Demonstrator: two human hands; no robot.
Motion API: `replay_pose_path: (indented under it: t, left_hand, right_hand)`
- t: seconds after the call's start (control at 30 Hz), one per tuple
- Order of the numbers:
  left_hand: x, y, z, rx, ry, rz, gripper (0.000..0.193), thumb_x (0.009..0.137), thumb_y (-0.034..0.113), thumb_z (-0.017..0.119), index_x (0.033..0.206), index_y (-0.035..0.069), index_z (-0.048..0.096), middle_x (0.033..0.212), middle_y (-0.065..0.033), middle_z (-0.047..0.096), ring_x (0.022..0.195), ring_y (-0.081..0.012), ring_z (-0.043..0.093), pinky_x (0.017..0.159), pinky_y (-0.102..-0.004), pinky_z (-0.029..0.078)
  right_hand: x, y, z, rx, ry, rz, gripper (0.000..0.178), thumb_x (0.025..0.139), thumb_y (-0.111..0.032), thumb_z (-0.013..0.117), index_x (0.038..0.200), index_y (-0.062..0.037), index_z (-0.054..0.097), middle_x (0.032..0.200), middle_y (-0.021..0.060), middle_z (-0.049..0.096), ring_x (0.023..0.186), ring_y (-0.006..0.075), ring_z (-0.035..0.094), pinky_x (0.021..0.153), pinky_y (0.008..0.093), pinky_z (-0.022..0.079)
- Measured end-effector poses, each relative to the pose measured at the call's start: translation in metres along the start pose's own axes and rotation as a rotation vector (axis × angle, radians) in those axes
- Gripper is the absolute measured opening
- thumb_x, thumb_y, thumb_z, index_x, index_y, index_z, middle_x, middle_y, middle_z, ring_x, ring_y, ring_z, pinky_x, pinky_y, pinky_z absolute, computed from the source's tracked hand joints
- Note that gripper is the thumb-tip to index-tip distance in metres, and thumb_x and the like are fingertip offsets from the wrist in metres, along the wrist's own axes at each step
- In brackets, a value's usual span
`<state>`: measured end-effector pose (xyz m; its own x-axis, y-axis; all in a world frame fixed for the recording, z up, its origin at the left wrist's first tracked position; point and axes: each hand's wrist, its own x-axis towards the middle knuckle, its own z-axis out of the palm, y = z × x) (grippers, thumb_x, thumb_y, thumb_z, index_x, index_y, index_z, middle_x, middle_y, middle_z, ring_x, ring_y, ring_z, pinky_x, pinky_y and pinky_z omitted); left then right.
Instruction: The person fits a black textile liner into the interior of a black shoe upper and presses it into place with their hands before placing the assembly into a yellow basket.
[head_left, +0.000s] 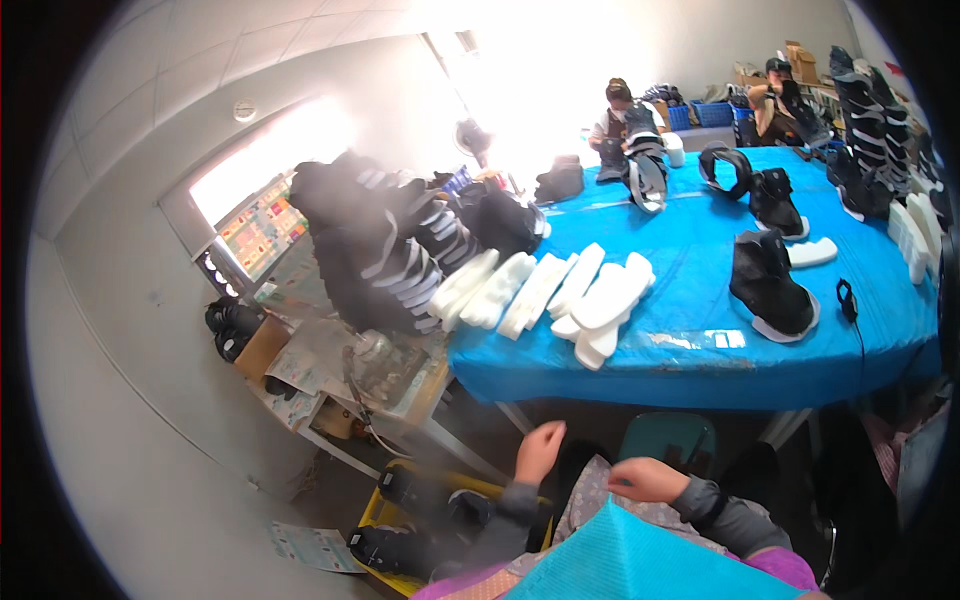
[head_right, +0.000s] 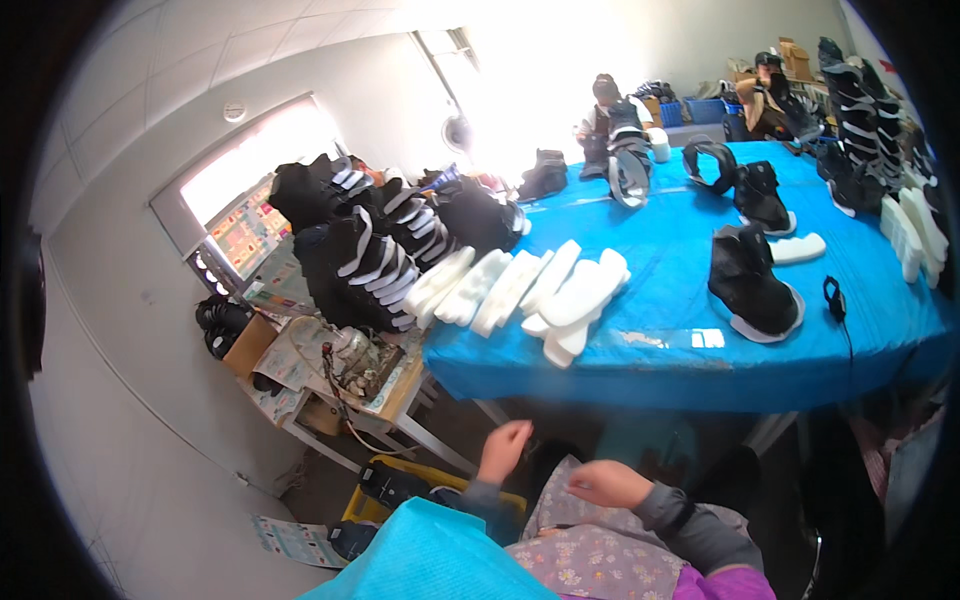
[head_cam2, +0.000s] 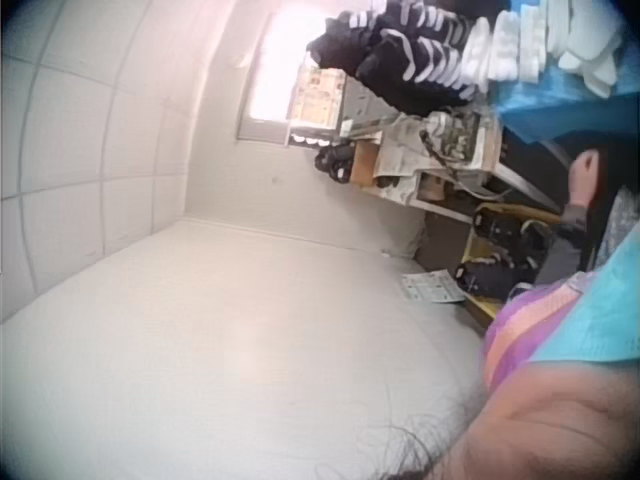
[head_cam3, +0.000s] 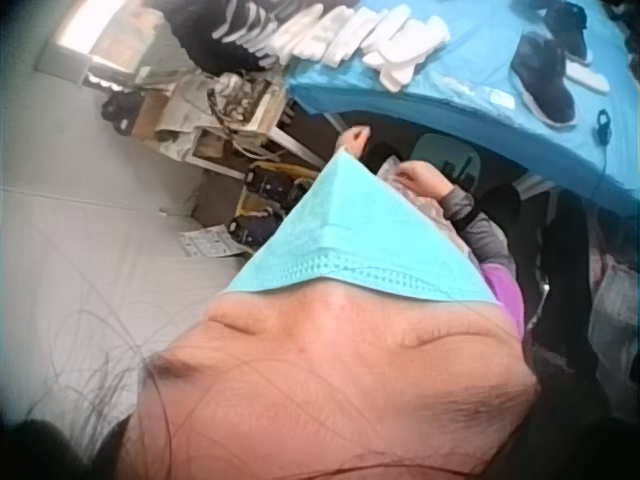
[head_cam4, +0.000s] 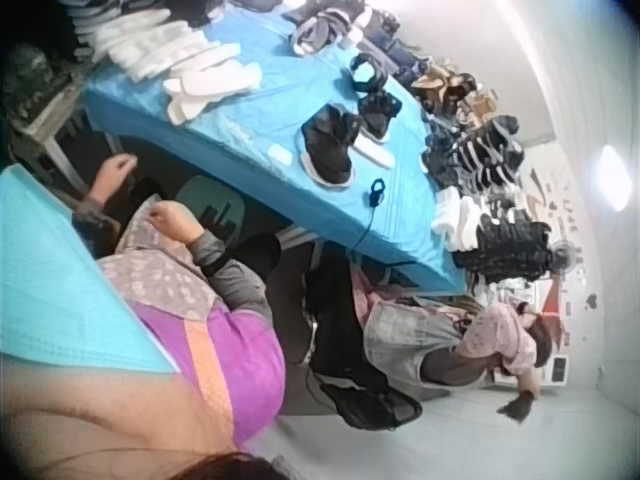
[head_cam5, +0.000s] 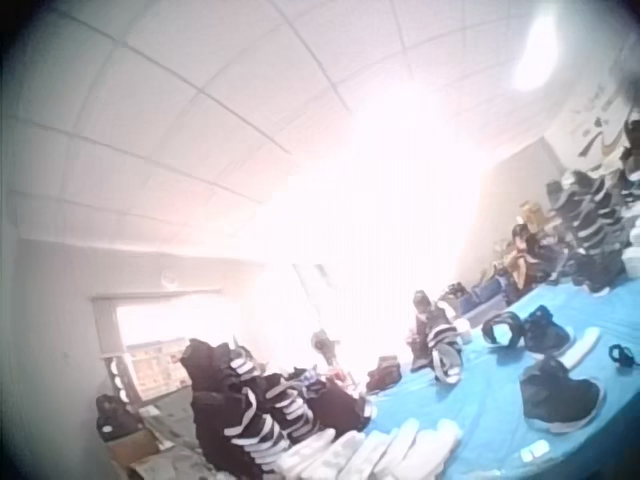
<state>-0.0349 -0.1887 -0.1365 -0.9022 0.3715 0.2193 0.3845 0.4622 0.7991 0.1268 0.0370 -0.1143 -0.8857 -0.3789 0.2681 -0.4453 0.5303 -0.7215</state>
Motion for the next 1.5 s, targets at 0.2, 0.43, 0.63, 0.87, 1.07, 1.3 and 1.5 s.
replay_pose_path:
  t: [0.2, 0.43, 0.63, 0.87, 1.07, 1.3, 1.5]
  left_hand:
    - [0.120, 0.097, 0.107, -0.499, 0.113, 0.085, 0.030, 0.099, 0.024, 0.063, 0.089, -0.003, 0.072, 0.076, -0.0074, 0.071, 0.068, -0.0121, 0.066, 0.064, -0.0290, 0.050]
    - [0.197, 0.124, 0.156, -0.901, 0.000, -0.106, 0.023, 0.098, 0.017, 0.063, 0.101, -0.004, 0.072, 0.089, -0.0087, 0.074, 0.075, -0.0126, 0.068, 0.067, -0.0271, 0.055]
    - [0.153, 0.178, 0.165, -1.032, -0.012, -0.003, 0.038, 0.101, 0.011, 0.055, 0.137, -0.004, 0.054, 0.126, -0.0104, 0.064, 0.116, -0.0171, 0.059, 0.096, -0.0316, 0.049]
    - [0.050, 0.144, 0.156, -0.455, -0.420, 0.311, 0.065, 0.096, 0.022, 0.065, 0.153, 0.007, 0.040, 0.161, -0.0173, 0.033, 0.144, -0.0283, 0.040, 0.114, -0.0380, 0.034]
    - [0.055, 0.106, 0.170, -0.432, -0.307, 0.272, 0.040, 0.094, 0.016, 0.067, 0.131, 0.001, 0.062, 0.142, -0.0171, 0.056, 0.127, -0.0265, 0.056, 0.106, -0.0366, 0.044]
    - [0.032, 0.196, 0.152, -0.318, -0.202, 0.663, 0.054, 0.087, 0.007, 0.073, 0.134, 0.003, 0.048, 0.130, -0.0154, 0.051, 0.115, -0.0312, 0.060, 0.093, -0.0397, 0.054]
    - [0.026, 0.204, 0.173, -0.067, -0.115, 0.842, 0.055, 0.076, -0.004, 0.066, 0.129, 0.008, 0.056, 0.122, -0.0136, 0.055, 0.101, -0.0346, 0.063, 0.083, -0.0409, 0.055]
  right_hand:
    - [0.043, -0.042, 0.004, -0.246, 0.500, -0.047, 0.045, 0.078, -0.018, 0.078, 0.114, -0.0033, 0.057, 0.114, 0.0178, 0.059, 0.104, 0.0395, 0.058, 0.087, 0.0460, 0.048]
    - [0.071, 0.009, -0.067, -0.675, 0.735, 0.062, 0.035, 0.083, -0.012, 0.065, 0.116, -0.0051, 0.053, 0.106, 0.0170, 0.061, 0.098, 0.0373, 0.060, 0.081, 0.0460, 0.048]
    - [0.089, 0.070, -0.145, -0.699, 0.834, 0.341, 0.028, 0.087, -0.013, 0.062, 0.111, -0.0052, 0.049, 0.083, 0.0148, 0.064, 0.077, 0.0380, 0.067, 0.061, 0.0501, 0.051]
    - [0.125, 0.139, -0.203, -0.420, 0.989, 0.805, 0.024, 0.097, -0.017, 0.053, 0.113, 0.0000, 0.047, 0.091, 0.0242, 0.071, 0.087, 0.0384, 0.072, 0.069, 0.0488, 0.056]
    - [0.116, 0.189, -0.226, 0.061, 0.889, 0.580, 0.076, 0.089, -0.023, 0.072, 0.142, 0.0124, 0.030, 0.106, 0.0189, 0.068, 0.087, 0.0207, 0.069, 0.080, 0.0308, 0.054]
    - [0.110, 0.112, -0.207, 0.596, 1.117, 0.436, 0.053, 0.087, -0.015, 0.070, 0.131, 0.0051, 0.046, 0.110, 0.0135, 0.064, 0.088, 0.0191, 0.066, 0.076, 0.0313, 0.053]
    - [0.070, 0.143, -0.206, 0.503, 1.397, 0.485, 0.030, 0.086, -0.009, 0.067, 0.111, 0.0034, 0.056, 0.101, 0.0118, 0.065, 0.081, 0.0172, 0.065, 0.075, 0.0299, 0.052]
